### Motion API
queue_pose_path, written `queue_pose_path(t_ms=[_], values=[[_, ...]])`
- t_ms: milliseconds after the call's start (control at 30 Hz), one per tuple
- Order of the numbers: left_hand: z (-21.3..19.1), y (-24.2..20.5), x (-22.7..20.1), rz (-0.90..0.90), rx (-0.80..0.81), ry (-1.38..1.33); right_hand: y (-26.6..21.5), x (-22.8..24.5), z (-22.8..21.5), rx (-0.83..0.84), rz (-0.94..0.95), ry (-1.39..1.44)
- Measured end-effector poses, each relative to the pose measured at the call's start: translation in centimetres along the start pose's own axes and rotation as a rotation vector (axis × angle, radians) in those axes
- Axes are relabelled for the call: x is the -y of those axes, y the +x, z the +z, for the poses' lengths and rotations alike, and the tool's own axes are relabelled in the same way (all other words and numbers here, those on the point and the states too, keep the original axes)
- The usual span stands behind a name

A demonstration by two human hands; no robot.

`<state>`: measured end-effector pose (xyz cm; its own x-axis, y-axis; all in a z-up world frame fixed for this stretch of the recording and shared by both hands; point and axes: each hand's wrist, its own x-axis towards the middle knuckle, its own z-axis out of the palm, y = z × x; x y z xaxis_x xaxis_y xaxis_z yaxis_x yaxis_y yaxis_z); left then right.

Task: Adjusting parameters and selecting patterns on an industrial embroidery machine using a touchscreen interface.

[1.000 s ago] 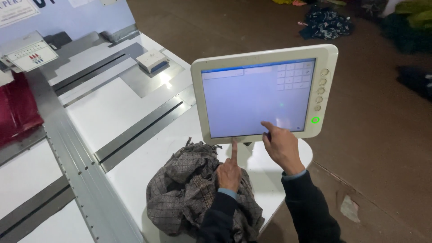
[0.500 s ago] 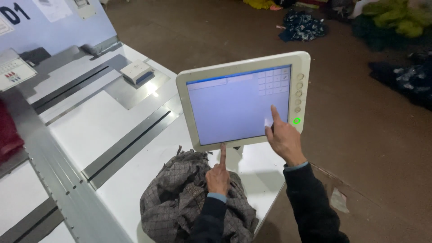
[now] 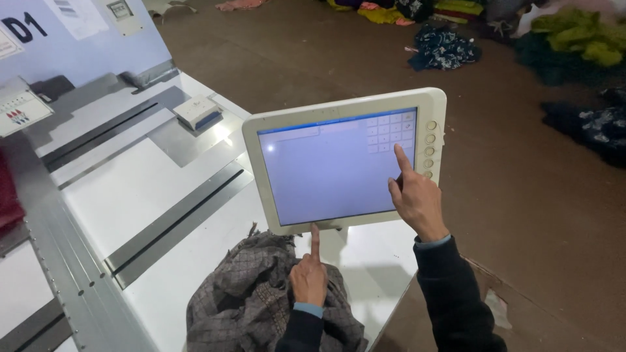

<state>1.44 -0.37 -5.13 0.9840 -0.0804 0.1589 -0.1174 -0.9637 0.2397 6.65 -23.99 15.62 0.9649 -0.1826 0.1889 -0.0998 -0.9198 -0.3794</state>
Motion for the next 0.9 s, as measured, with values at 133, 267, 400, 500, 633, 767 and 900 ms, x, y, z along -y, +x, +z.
queue_pose_path(t_ms=[133,267,400,500,633,767,900], values=[[-0.2,0.6,-0.3,-0.057,0.099,0.057,1.0,-0.2,-0.4,-0.036,-0.006,-0.007],[-1.1,0.6,-0.5,-0.086,0.159,0.038,1.2,-0.5,0.0,-0.039,-0.038,0.006],[-1.0,0.3,-0.5,-0.069,0.121,0.094,1.2,-0.4,0.4,-0.085,-0.091,0.068],[-1.0,0.4,-0.4,-0.056,0.120,0.083,1.8,-0.2,0.4,-0.119,-0.100,0.058],[-0.8,0.5,-0.5,-0.082,0.155,0.041,3.2,1.1,-0.4,-0.100,-0.138,0.022],[-1.8,0.4,-0.7,-0.064,0.169,0.091,5.2,2.0,0.1,-0.119,-0.156,-0.068],[-0.9,0.2,-0.3,-0.069,0.134,0.058,3.4,1.3,0.6,-0.268,-0.188,-0.028]])
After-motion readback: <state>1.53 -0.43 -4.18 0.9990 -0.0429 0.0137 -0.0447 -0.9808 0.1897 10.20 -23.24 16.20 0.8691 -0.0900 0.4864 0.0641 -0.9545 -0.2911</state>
